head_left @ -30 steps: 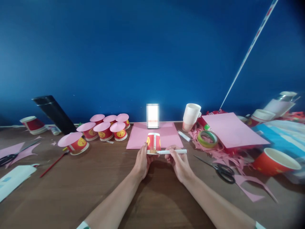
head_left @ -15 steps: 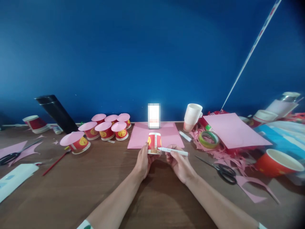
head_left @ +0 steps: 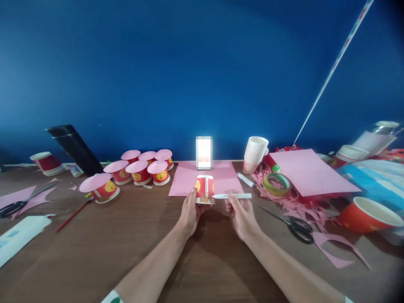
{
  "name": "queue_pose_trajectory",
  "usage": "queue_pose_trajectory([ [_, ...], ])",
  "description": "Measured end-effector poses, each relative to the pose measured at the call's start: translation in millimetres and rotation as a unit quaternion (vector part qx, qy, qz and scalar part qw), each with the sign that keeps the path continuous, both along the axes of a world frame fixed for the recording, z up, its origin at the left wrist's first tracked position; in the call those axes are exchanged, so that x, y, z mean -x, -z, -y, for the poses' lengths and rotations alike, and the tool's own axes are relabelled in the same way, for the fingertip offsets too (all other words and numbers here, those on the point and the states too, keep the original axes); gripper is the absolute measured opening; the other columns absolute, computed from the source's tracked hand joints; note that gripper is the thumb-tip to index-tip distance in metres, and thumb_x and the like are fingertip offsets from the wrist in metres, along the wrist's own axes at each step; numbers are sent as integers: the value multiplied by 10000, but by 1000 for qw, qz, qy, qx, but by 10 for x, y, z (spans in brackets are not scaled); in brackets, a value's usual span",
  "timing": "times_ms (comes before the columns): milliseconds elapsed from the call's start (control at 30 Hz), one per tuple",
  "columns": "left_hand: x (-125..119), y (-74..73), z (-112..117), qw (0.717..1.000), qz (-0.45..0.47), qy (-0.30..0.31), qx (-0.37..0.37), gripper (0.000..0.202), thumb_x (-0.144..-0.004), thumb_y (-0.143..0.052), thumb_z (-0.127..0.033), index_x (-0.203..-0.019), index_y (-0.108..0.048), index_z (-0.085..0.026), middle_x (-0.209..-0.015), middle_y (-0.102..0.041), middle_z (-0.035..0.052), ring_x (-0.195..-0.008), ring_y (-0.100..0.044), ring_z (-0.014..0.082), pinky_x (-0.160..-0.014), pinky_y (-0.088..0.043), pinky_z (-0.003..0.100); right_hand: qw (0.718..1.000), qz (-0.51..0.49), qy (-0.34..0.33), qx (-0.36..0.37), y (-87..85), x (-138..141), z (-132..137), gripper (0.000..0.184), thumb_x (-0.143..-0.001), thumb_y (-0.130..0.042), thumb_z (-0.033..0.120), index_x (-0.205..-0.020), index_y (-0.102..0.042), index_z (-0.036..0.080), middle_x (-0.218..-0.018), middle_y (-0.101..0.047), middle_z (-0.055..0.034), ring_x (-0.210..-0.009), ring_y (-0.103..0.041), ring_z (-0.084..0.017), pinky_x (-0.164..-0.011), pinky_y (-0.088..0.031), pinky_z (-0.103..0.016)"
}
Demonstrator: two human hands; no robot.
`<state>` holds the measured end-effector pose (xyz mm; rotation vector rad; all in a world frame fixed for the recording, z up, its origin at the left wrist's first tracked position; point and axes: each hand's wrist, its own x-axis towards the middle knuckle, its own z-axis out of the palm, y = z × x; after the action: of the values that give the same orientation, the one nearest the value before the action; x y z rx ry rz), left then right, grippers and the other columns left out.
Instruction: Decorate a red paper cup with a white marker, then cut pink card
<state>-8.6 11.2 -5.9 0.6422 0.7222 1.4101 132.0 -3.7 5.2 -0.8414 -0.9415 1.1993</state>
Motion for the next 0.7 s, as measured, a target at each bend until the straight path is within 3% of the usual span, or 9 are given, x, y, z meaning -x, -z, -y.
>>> queue_pose_trajectory([
  [100, -14, 15, 0, 1000, -10, -1, 1, 356, -725, -579, -454, -882, -562, -135, -817, -666, 82, -790, -631, 207, -733, -479, 356, 990, 109, 52, -67, -44, -3, 60, 189, -824, -537, 374, -783, -546, 190, -588, -494, 21, -508, -431, -100, -474, -359, -224],
  [300, -28, 6, 9, 1000, -26, -2, -8, 324, -734, -566, -449, -846, -541, -147, -779, -648, 63, -818, -616, 205, -731, -473, 333, 967, 219, 38, -120, -41, 30, 184, 152, -861, -479, 344, -848, -541, 206, -646, -556, -2, -568, -497, -126, -544, -393, -246],
  [700, -28, 26, 4, 999, -30, 0, -19, 336, -712, -576, -470, -830, -564, -156, -772, -644, 59, -799, -612, 201, -732, -468, 335, 971, 216, 29, -101, -17, 41, 183, 148, -831, -517, 346, -825, -569, 208, -642, -570, -8, -567, -496, -139, -546, -385, -240],
])
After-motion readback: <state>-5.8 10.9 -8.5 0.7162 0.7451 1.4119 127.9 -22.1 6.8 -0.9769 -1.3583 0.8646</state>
